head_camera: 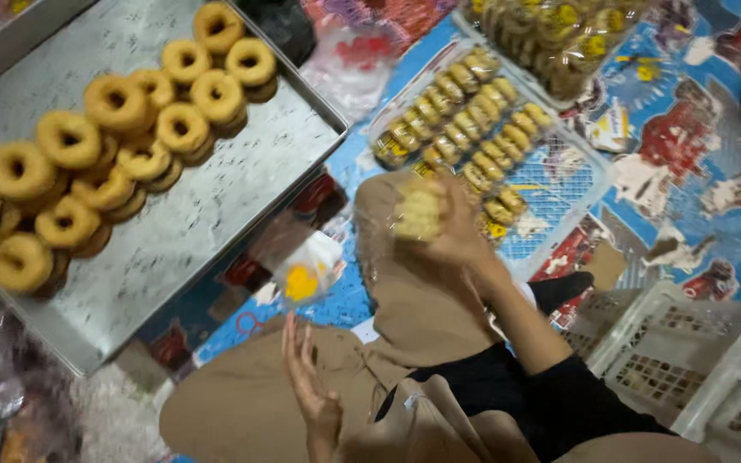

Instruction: The person sits on the floor and repeatedly picks donuts from a metal tray, places them into small clear plastic bags, and sets the filled bags aside. The person handles both plain and chocolate-sprinkled donuts.

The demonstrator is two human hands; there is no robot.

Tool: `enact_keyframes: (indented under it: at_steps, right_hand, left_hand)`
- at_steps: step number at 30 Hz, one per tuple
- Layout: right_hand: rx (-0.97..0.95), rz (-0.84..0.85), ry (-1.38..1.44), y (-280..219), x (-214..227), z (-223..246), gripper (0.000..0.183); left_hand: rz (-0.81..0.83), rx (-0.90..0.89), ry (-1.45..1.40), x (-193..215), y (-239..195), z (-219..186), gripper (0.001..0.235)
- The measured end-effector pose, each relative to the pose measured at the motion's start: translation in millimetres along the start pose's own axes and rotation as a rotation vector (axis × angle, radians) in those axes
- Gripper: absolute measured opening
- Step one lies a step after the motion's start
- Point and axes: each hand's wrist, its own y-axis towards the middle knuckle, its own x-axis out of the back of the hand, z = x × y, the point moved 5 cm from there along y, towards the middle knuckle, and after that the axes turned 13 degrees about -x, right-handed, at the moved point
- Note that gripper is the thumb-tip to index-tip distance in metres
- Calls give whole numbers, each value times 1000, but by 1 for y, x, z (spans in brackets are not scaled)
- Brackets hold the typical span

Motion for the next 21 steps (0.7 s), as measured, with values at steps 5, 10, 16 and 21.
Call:
enact_keyframes:
  at_steps: [5, 10, 16, 21]
  right_hand:
    - [-15, -929, -981, 36, 207, -68, 89]
    - [-230, -748, -1014, 69, 239, -191, 97]
    - [-111, -568, -922, 87, 223, -204, 108]
    - [14, -864, -1318, 69, 149, -106, 70]
  left_hand:
    - [-16, 204, 13, 15, -11, 49, 95]
    - [-49, 255, 50, 29, -18, 75, 67]
    - [-149, 176, 164, 53, -40, 82, 45]
    - [-284, 271, 256, 70, -48, 73, 36]
